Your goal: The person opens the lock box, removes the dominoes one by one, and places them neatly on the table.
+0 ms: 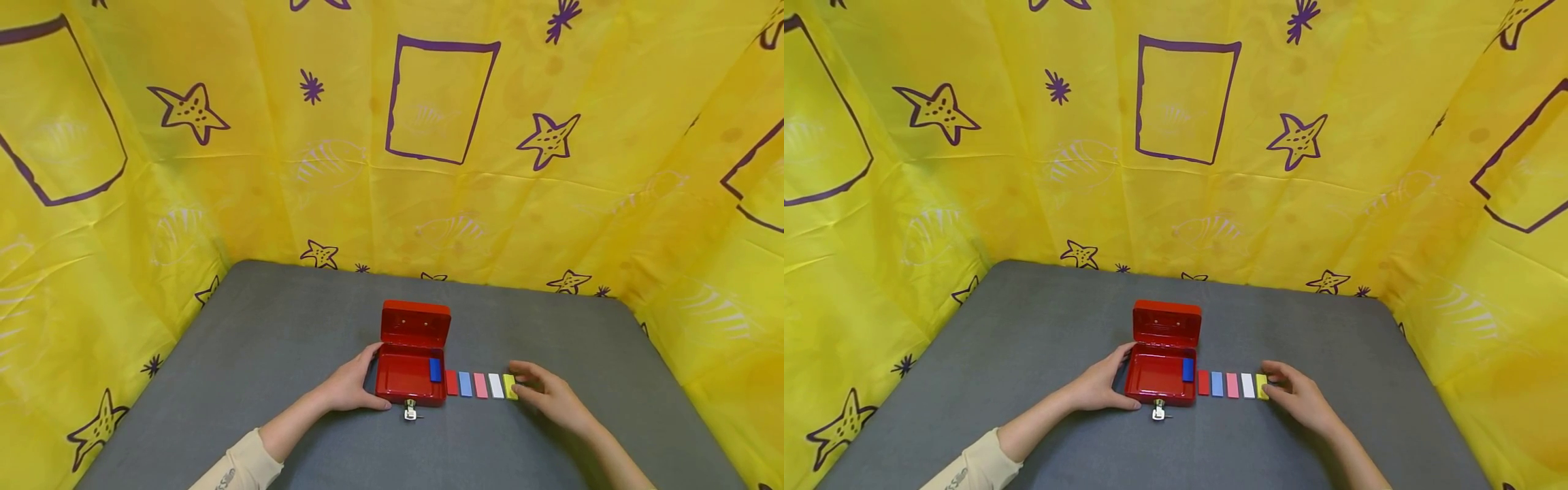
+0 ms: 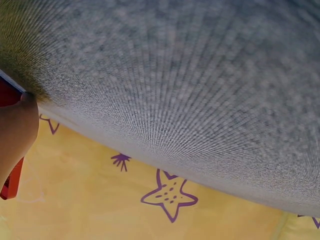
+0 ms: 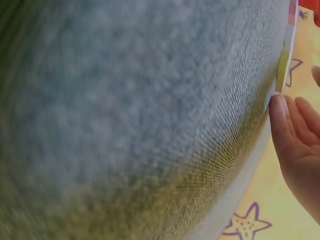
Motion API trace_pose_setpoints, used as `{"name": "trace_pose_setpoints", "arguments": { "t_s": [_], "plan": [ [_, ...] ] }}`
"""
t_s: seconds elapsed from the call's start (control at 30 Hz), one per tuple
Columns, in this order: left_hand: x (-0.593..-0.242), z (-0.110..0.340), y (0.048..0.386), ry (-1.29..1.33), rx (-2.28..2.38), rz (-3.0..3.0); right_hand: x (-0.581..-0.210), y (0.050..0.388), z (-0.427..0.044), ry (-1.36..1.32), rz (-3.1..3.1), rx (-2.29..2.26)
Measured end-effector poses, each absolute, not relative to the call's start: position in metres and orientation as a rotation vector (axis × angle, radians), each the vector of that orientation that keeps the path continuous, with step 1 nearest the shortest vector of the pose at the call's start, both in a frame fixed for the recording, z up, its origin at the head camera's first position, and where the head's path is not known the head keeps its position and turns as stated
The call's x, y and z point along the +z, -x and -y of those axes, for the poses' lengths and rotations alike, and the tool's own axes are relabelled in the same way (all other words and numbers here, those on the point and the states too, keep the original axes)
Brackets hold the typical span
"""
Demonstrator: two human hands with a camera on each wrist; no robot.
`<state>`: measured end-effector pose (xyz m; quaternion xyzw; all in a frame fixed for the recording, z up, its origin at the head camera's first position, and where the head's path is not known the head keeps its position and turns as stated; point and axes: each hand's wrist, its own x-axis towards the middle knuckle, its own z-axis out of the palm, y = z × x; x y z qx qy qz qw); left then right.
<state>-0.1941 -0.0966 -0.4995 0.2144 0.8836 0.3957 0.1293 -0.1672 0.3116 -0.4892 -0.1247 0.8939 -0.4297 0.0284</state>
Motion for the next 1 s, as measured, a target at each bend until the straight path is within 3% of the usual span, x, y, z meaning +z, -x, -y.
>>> {"name": "trace_pose_setpoints", "arguments": {
  "t_s": [0.73,1.0],
  "plan": [
    [-0.501,0.098,0.194,-0.629,1.154,-2.567,-0.482,0.168,-0.295,0.004,-2.552,-1.616],
    [-0.501,0.098,0.195,-0.637,1.156,-2.566,-0.477,0.17,-0.283,-0.012,-2.57,-1.584]
  ]
}}
